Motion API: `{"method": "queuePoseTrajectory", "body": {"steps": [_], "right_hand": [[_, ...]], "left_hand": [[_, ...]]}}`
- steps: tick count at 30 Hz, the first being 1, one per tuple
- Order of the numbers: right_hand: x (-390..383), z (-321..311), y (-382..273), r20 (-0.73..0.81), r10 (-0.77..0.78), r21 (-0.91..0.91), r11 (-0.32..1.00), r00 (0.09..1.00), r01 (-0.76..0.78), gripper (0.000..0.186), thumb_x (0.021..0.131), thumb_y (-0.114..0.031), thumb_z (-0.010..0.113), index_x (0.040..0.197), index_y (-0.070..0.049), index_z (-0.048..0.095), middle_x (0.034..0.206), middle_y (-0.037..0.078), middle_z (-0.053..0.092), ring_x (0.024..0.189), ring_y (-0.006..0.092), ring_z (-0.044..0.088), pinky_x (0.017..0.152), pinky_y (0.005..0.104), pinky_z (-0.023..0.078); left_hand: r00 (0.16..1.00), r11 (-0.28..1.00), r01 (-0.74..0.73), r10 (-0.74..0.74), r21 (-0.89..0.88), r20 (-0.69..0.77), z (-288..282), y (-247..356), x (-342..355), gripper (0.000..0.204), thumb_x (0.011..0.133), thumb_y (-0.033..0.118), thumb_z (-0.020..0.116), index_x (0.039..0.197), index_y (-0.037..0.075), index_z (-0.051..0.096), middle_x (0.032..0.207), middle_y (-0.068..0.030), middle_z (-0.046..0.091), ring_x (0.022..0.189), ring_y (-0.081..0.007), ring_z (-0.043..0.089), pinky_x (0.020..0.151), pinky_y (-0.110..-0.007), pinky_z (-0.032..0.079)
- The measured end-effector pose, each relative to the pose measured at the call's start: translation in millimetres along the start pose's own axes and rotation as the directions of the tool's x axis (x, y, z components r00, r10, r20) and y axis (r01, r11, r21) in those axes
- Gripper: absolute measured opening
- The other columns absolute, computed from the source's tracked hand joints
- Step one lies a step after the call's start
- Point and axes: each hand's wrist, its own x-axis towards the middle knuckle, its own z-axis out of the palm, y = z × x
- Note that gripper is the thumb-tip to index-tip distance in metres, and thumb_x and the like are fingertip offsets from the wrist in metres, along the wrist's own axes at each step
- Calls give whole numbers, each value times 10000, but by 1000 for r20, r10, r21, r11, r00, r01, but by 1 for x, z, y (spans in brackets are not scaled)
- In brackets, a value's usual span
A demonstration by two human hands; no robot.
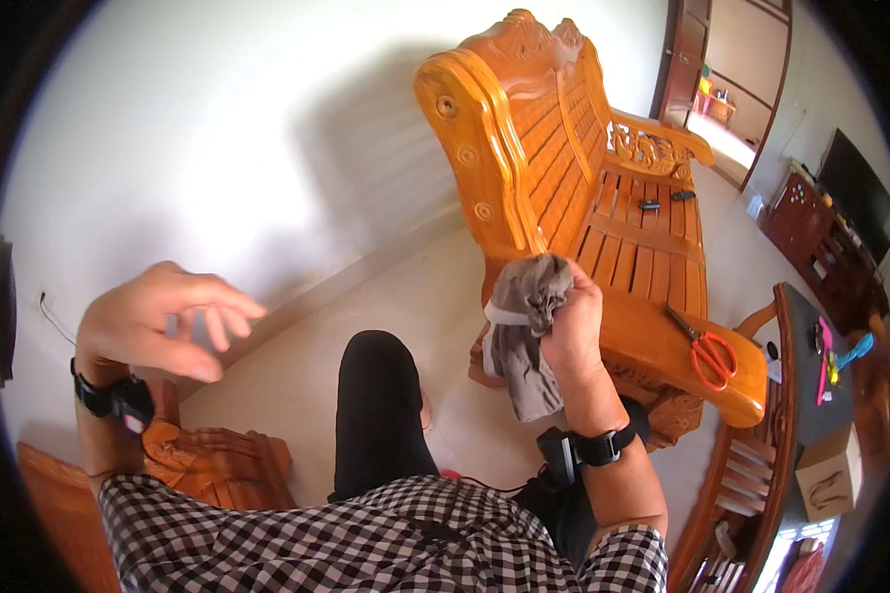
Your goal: Using a cloth and scissors to clean and repair the ornate carvings on a wooden chair.
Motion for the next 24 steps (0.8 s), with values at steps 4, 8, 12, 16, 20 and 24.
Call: {"method": "queuePoseTrajectory", "body": {"steps": [4, 8, 12, 16, 20, 24], "right_hand": [[46, 39, -36, 5, -296, -94, 951, 955, 296, 278, 848, 29, 360, 960, 26, 614, 831, 106, 651, 737, 192, 650, 661, 323, 563], [102, 111, -81, 173, -518, -345, 765, 838, 544, 341, 845, 3, 416, 1147, 48, 568, 947, 138, 652, 802, 230, 656, 699, 362, 563], [141, 160, -52, 490, -479, -748, 199, 729, 633, 857, 806, -6, 621, 1523, -198, 194, 1506, 185, 324, 1387, 300, 313, 1097, 319, 323], [176, 123, 8, 501, -731, -828, -250, 463, 501, 904, 755, -111, 678, 1498, -77, 165, 1318, 273, 434, 1201, 458, 412, 1030, 505, 335], [168, 55, 59, 476, -729, -858, -263, 492, 442, 853, 809, -352, 662, 1461, 2, 242, 1316, 295, 423, 1247, 447, 383, 1051, 493, 306], [127, -27, 95, 440, -550, -893, -352, 710, 280, 884, 785, -506, 672, 1415, 14, 335, 1401, 238, 399, 1286, 424, 370, 1077, 464, 322]], "left_hand": [[951, 736, -201, 305, -647, 50, 25, -32, 11, 471, 856, 159, 678, 1284, 8, 550, 1063, -169, 673, 901, -180, 683, 619, -236, 518], [994, 794, -27, 85, -607, 68, 105, -66, 100, 505, 905, 236, 626, 1337, 13, 488, 988, -118, 660, 814, -156, 648, 608, -258, 530], [988, 420, -102, -62, -902, -141, 165, -105, 218, 480, 876, 211, 609, 1297, 6, 503, 975, -95, 633, 794, -162, 634, 589, -263, 511], [940, 40, -179, -288, -983, -183, 186, -112, 293, 501, 840, 206, 630, 1276, -2, 500, 974, -108, 623, 761, -195, 635, 560, -303, 506], [863, -43, -249, -463, -967, -202, 211, -124, 327, 486, 815, 167, 607, 1255, -14, 503, 953, -141, 621, 679, -220, 637, 533, -329, 501], [883, -6, -211, -430, -978, -188, 235, -130, 350, 440, 817, 153, 590, 1216, -22, 531, 937, -160, 625, 646, -221, 638, 525, -326, 502]]}}
